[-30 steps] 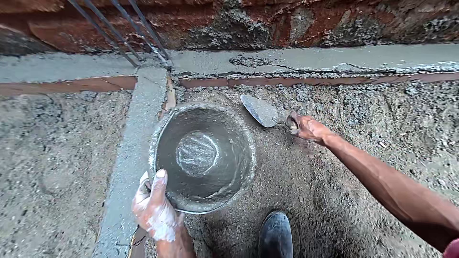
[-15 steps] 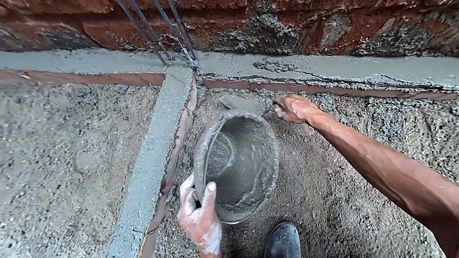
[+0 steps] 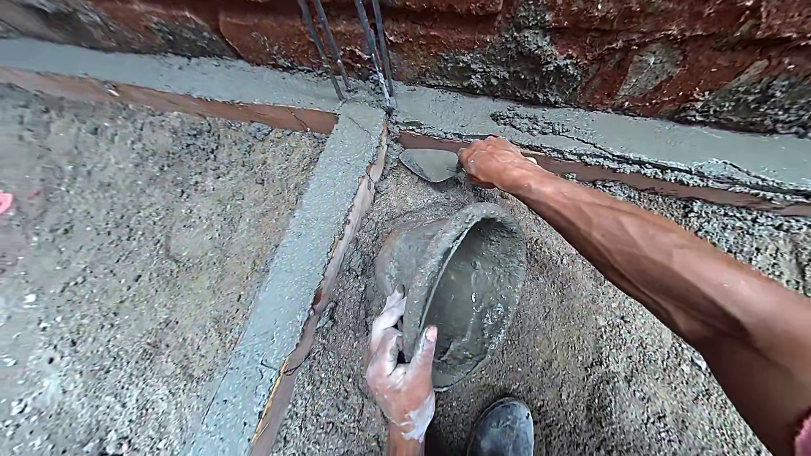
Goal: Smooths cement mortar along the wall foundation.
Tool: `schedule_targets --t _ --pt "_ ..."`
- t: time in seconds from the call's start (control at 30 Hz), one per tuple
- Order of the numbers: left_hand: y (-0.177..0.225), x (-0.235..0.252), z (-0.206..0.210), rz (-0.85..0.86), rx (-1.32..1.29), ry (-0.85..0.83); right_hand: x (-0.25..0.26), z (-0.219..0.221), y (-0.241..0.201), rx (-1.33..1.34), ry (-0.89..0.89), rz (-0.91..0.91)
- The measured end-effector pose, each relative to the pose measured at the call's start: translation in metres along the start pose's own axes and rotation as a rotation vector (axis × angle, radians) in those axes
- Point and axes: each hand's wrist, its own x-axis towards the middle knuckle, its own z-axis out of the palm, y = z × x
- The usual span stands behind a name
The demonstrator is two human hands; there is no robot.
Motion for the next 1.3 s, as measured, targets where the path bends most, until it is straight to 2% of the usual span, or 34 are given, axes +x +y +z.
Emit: schedule_targets --t 0.17,0.47,0.87,1.1,1.2,1.3 --pt "-0.003 0.005 -0.002 -0.006 -0.038 -0.012 0.012 0.025 0.009 0.057 0.036 -0.014" --pt "-0.001 0.007 0.004 -0.006 -0.026 -0.004 0.012 0.008 -0.015 0.122 0.048 0.018" --pt "-0.003 0.01 0.004 -0.013 -0.052 0.001 0.014 0.032 0.003 0.346 0.09 0.039" --pt "-0.003 0.009 0.003 -0.018 -0.063 0.001 0.016 0.046 0.02 0.398 0.16 -0.011" --pt "-0.005 0.01 0.003 -0.022 -0.073 0.004 0.009 0.045 0.039 0.564 0.209 0.008" --pt "-0.005 0.01 0.002 -0.016 -0.057 -0.001 -0.011 0.041 0.059 0.967 0.22 0.069"
